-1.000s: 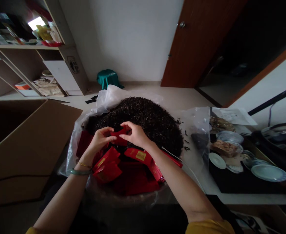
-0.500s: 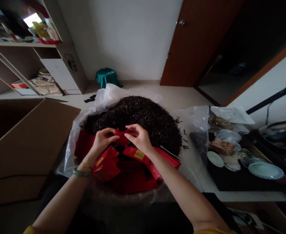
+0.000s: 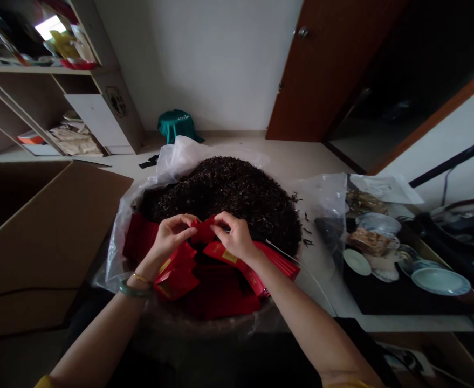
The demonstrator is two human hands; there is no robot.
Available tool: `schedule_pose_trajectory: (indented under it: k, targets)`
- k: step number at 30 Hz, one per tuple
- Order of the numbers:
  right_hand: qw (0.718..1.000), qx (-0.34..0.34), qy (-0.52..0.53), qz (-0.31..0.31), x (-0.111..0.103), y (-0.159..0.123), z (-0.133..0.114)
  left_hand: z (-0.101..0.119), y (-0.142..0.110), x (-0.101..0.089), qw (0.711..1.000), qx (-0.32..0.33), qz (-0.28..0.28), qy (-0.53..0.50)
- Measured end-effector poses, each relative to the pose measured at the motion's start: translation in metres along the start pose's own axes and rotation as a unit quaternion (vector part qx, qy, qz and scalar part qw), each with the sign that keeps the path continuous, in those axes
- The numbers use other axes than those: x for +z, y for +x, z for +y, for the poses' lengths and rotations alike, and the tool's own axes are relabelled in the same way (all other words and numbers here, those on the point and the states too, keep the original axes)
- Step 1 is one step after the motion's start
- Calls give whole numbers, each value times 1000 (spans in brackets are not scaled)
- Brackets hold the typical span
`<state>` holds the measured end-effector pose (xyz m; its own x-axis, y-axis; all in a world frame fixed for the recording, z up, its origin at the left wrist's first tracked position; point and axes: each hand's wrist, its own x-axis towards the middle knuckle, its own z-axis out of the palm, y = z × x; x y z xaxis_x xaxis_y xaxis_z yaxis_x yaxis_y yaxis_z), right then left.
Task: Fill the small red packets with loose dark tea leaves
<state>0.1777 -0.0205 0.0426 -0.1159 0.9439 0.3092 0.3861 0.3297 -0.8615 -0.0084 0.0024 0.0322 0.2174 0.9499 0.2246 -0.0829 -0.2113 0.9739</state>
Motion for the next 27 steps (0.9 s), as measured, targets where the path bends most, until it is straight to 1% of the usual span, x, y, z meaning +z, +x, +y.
schedule_pose_trajectory:
  k: [3,7,10,13,17,20,21,23,25,27]
  targets:
    - [998,-26,-48,-8,0,-2,-2,2,0,1,999,-25,39,-15]
    - [995,-46,-81,29,3,-5,-3,-3,3,4,992,-38,107,-55]
    - [996,-45,-48,67,7,-6,-3,-7,4,7,987,-45,138,-71]
    - [997,-19,17,79,10,-3,-2,-8,3,8,983,-51,148,-92]
    - [997,32,49,52,10,0,-1,-4,-1,10,987,-34,117,-104]
    - [996,47,51,48,8,2,0,-1,-3,13,990,-38,91,-100]
    - [996,46,51,50,8,1,0,-1,-4,14,990,-48,81,-106]
    - [997,38,52,51,7,0,-1,1,-6,15,986,-92,46,-129]
    - [997,30,51,53,8,-1,-2,2,-8,17,977,-151,-7,-151]
    - [997,16,41,66,10,-3,-2,3,-9,19,968,-191,-53,-152]
